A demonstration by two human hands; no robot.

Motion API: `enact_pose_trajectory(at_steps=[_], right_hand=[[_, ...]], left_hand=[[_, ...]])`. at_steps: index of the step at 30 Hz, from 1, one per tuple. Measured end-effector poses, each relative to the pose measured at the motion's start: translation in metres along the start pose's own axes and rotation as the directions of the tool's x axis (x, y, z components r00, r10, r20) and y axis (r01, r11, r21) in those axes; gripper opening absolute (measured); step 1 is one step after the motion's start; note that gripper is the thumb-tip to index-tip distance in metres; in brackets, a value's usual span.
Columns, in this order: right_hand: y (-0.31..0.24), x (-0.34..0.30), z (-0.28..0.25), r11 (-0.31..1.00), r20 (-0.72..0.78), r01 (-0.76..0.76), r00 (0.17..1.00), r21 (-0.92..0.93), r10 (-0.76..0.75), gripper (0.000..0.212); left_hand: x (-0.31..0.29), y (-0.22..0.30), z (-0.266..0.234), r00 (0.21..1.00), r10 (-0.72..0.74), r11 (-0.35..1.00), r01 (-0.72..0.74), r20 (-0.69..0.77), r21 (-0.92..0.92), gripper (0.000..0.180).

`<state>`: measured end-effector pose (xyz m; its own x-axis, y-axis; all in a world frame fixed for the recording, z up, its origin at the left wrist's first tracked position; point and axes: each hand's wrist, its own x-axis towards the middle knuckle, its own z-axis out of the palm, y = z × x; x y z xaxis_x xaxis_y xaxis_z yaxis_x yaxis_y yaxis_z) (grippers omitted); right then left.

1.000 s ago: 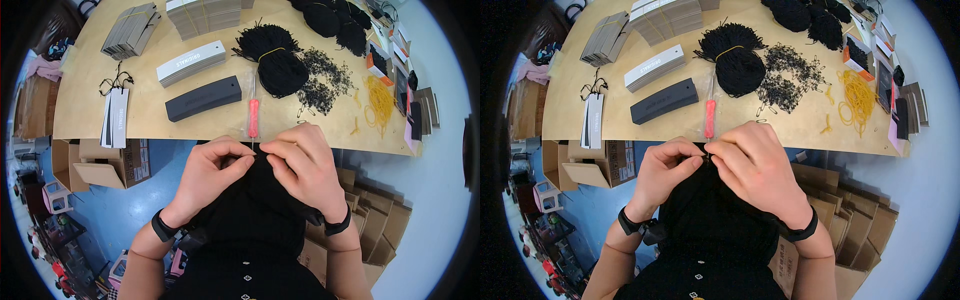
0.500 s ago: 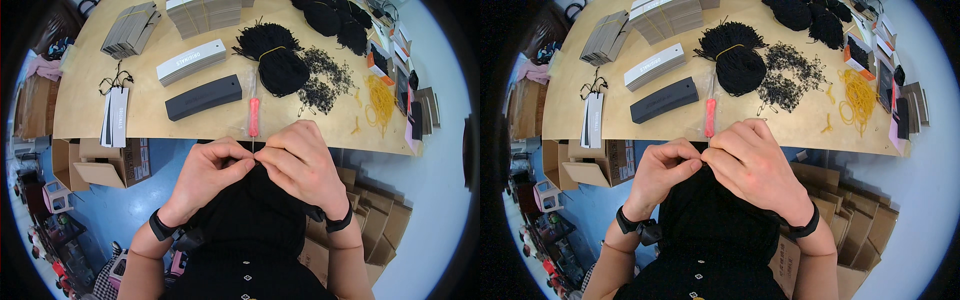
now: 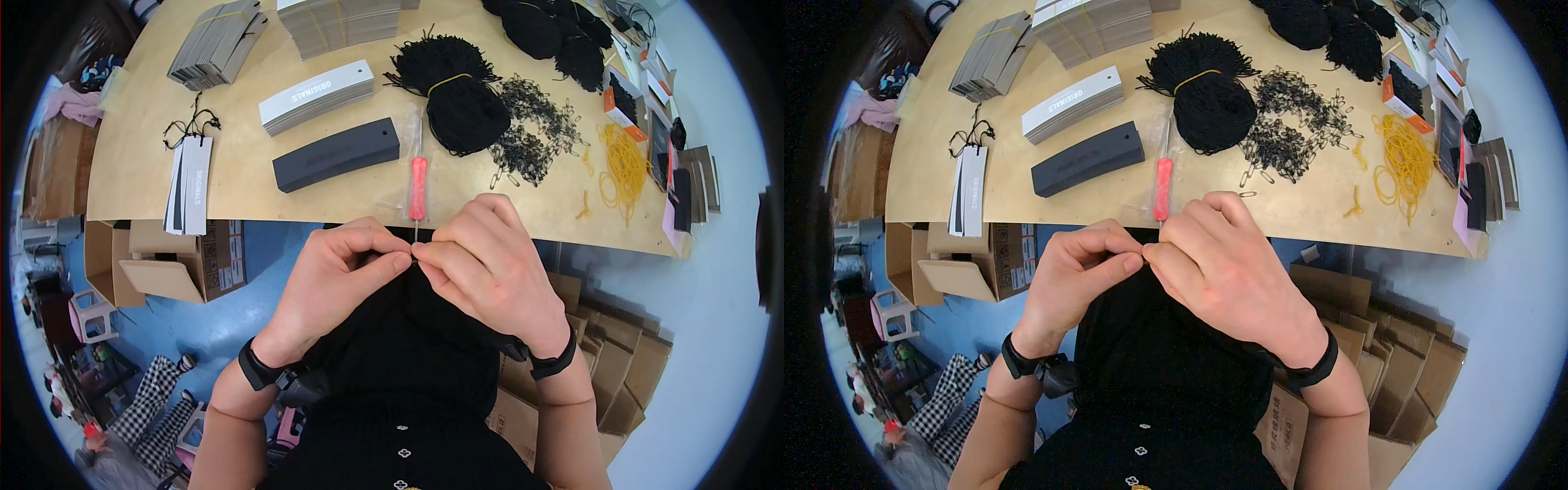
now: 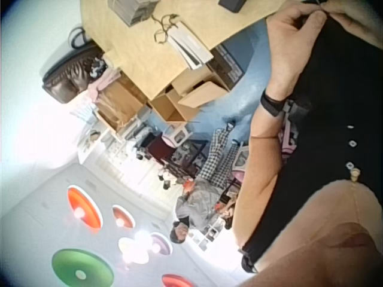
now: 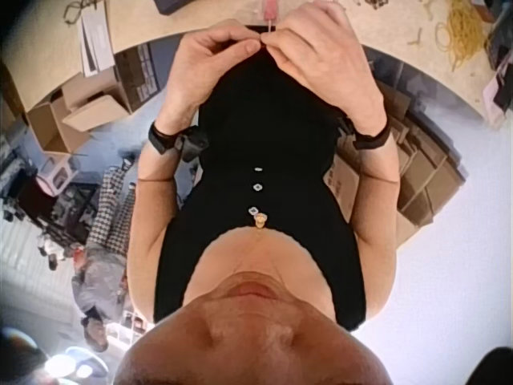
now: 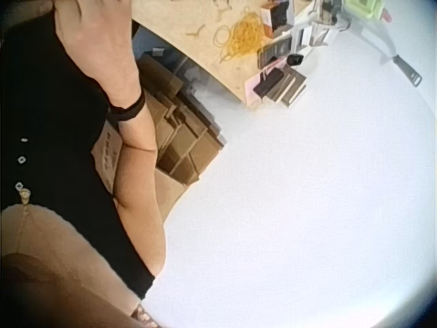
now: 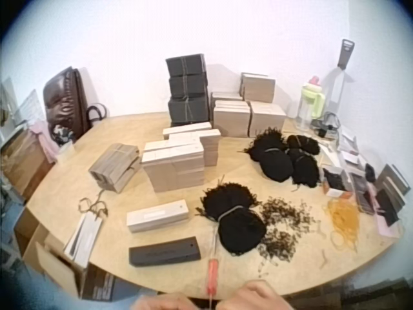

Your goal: Attaching black string loops to white hang tags at an assembly table.

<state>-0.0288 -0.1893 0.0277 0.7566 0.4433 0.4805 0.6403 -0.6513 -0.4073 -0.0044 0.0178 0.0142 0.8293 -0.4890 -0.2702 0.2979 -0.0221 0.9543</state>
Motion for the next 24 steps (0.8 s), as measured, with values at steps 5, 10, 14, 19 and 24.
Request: enact_pose_trajectory(at_steps=[5, 10, 14, 19, 24], right_hand=[[0.001, 0.003, 0.001, 0.997, 0.007, -0.029, 1.000, 0.067, 0.029, 0.017], [0.004, 0.002, 0.009, 0.998, 0.017, -0.036, 0.999, 0.058, 0.035, 0.021], [0.003, 0.006, 0.013, 1.000, 0.065, -0.023, 0.998, 0.005, 0.023, 0.021], [0.007, 0.007, 0.014, 0.996, 0.007, -0.056, 0.998, 0.066, 0.056, 0.022], [-0.010, 0.005, 0.002, 0.990, -0.140, -0.121, 0.981, 0.072, 0.131, 0.027]], left_hand=[[-0.003, 0.002, -0.001, 0.999, 0.009, 0.999, -0.008, -0.032, 0.036, 0.010], [-0.004, 0.003, 0.003, 0.988, 0.128, 0.947, -0.097, -0.082, 0.307, 0.010], [-0.005, 0.000, 0.011, 0.903, 0.427, 0.713, -0.308, -0.042, 0.630, 0.008], [-0.004, 0.001, 0.006, 0.896, 0.436, 0.735, -0.297, -0.089, 0.610, 0.007], [-0.004, 0.001, -0.002, 0.985, 0.117, 0.985, -0.098, -0.130, 0.143, 0.005]])
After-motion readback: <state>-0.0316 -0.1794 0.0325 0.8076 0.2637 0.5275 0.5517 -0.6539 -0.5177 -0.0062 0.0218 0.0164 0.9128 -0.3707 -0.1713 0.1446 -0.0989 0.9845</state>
